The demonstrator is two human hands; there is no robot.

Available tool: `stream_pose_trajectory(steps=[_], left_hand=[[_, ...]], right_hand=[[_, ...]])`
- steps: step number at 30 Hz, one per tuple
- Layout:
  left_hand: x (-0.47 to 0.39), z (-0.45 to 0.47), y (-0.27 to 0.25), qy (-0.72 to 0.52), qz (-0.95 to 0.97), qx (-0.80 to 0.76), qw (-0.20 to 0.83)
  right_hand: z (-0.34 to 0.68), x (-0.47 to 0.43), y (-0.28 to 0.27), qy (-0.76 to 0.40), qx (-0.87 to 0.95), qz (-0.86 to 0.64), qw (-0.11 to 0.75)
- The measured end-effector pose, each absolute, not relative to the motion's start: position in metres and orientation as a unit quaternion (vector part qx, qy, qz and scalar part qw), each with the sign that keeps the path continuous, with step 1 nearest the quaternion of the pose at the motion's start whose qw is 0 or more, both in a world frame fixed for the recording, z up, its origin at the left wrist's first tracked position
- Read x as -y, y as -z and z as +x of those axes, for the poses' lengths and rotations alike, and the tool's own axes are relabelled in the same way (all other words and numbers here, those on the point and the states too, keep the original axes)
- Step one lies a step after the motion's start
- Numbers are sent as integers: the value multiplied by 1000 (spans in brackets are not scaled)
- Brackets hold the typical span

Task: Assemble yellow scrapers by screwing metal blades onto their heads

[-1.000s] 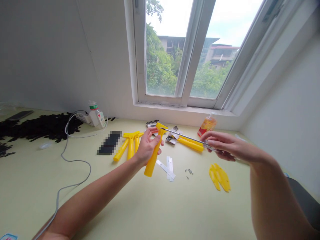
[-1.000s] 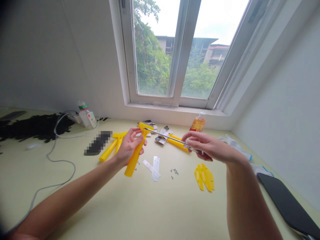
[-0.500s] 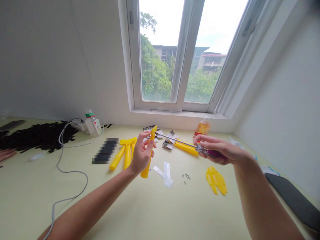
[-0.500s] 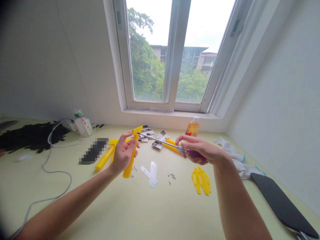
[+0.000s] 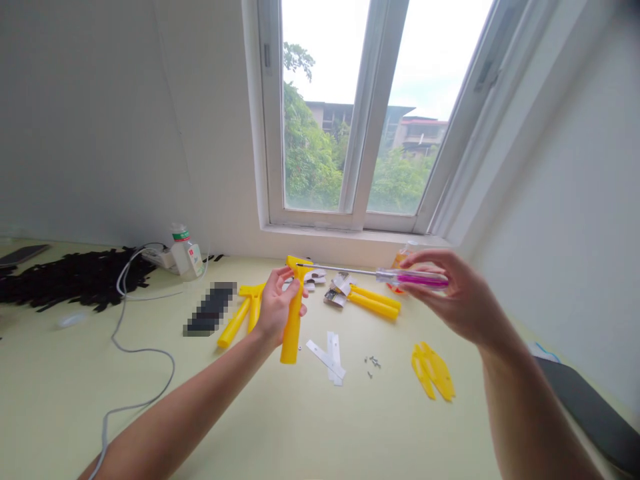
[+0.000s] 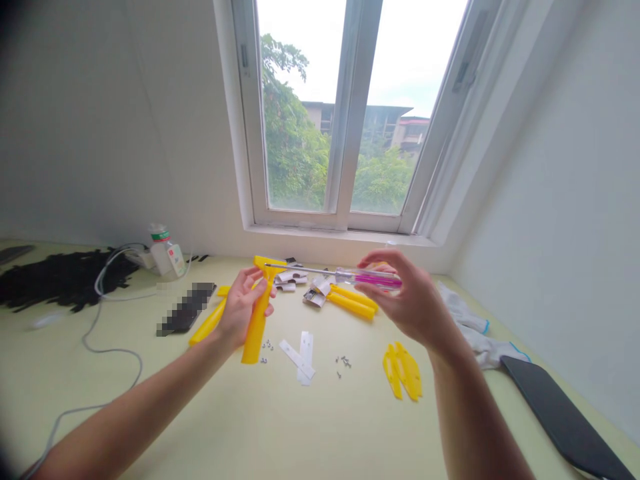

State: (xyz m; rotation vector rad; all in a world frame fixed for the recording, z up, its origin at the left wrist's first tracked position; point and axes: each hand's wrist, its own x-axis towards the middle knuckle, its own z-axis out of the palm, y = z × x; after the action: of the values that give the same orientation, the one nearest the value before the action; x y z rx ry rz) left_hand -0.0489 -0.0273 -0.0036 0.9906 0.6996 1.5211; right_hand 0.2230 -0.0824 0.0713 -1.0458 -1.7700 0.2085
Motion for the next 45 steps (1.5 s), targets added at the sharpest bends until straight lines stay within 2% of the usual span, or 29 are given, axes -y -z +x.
stream_pose_trajectory(steps=[4,6,10,12,14,16,20,24,29,33,37,42,45], left_hand=[[27,-47,8,-638,423,-277,581],[25,-47,11,-638,426,-271,581],[23,-48,13,-640,422,-289,574],[23,-48,12,-639,430,-290,569],[25,-47,12,-639,445,-281,562],[26,-46,12,-641,453,-277,554],[27,-46,9,-649,443,-296,543],[27,-49,4,-657,447,-298,528],[25,-53,-1,-671,449,-294,512],[27,-54,-5,-670,450,-293,513],[29,-54,-8,-671,443,-292,518],[29,-53,-6,-661,442,-286,534],[26,-52,-1,-657,437,-303,534]], right_hand=[[203,85,-69,-15,630,-466,621],[200,88,-71,-54,610,-469,637],[208,86,-75,-215,691,-377,579],[214,82,-75,-178,684,-384,594],[219,78,-73,-84,639,-461,610],[221,75,-72,-41,615,-518,593],[220,76,-73,-148,686,-437,562],[215,77,-72,-68,641,-494,584],[213,76,-71,-198,693,-411,558],[214,75,-70,-144,643,-456,599],[215,75,-70,-238,682,-402,562],[215,74,-71,-133,629,-462,611],[214,75,-72,-208,663,-430,577]])
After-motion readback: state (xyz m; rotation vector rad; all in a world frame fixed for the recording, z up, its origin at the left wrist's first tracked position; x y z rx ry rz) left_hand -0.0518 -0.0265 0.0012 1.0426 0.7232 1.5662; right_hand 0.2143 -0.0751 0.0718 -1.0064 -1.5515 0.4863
